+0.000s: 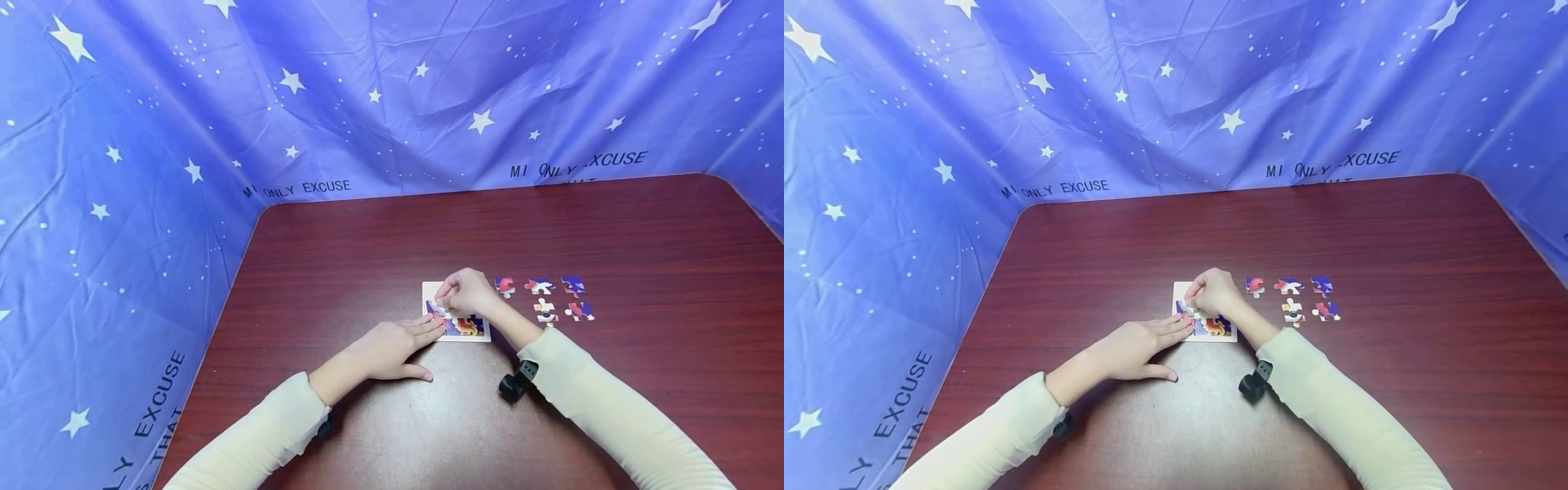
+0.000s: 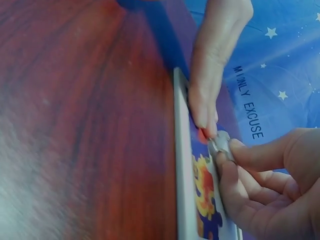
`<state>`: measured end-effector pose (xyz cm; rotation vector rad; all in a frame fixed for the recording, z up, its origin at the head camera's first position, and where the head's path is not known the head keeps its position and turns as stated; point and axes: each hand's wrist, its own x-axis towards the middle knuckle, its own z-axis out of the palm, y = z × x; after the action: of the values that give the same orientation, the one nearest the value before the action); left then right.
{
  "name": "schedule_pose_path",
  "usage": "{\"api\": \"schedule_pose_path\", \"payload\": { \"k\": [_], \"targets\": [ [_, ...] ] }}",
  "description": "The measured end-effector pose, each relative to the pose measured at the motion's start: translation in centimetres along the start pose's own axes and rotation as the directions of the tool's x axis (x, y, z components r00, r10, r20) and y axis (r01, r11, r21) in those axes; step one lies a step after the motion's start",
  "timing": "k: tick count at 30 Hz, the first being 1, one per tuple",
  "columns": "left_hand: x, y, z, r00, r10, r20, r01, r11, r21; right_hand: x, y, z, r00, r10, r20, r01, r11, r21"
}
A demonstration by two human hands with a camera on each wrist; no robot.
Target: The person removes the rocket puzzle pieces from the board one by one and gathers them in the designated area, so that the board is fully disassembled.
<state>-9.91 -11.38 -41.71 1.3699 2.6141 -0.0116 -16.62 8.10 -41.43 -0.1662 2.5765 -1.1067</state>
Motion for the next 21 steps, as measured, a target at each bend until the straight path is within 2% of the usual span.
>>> {"api": "schedule_pose_path", "payload": {
  "k": [4, 6, 16, 21],
  "targets": [
    [-0.1, 0.0, 0.1, 1.0, -0.009, 0.012, 0.01, 1.0, -0.025, 0.0, -0.2, -0.2, 0.991, -0.07, -0.112, 0.068, 0.997, -0.023],
    [-0.1, 0.0, 0.1, 1.0, -0.01, 0.015, 0.01, 0.999, -0.036, -0.1, -0.4, -0.4, 0.988, -0.082, -0.131, 0.081, 0.997, -0.016],
    [-0.1, -0.2, 0.2, 1.0, 0.006, -0.01, -0.006, 0.999, -0.041, -0.5, 0.6, -0.7, 0.992, -0.062, -0.112, 0.065, 0.998, 0.019],
    [0.0, -0.2, 0.3, 1.0, 0.004, -0.011, -0.004, 0.999, -0.032, -0.6, 1.3, -1.0, 0.996, -0.008, -0.086, 0.017, 0.994, 0.104]
  ]
}}
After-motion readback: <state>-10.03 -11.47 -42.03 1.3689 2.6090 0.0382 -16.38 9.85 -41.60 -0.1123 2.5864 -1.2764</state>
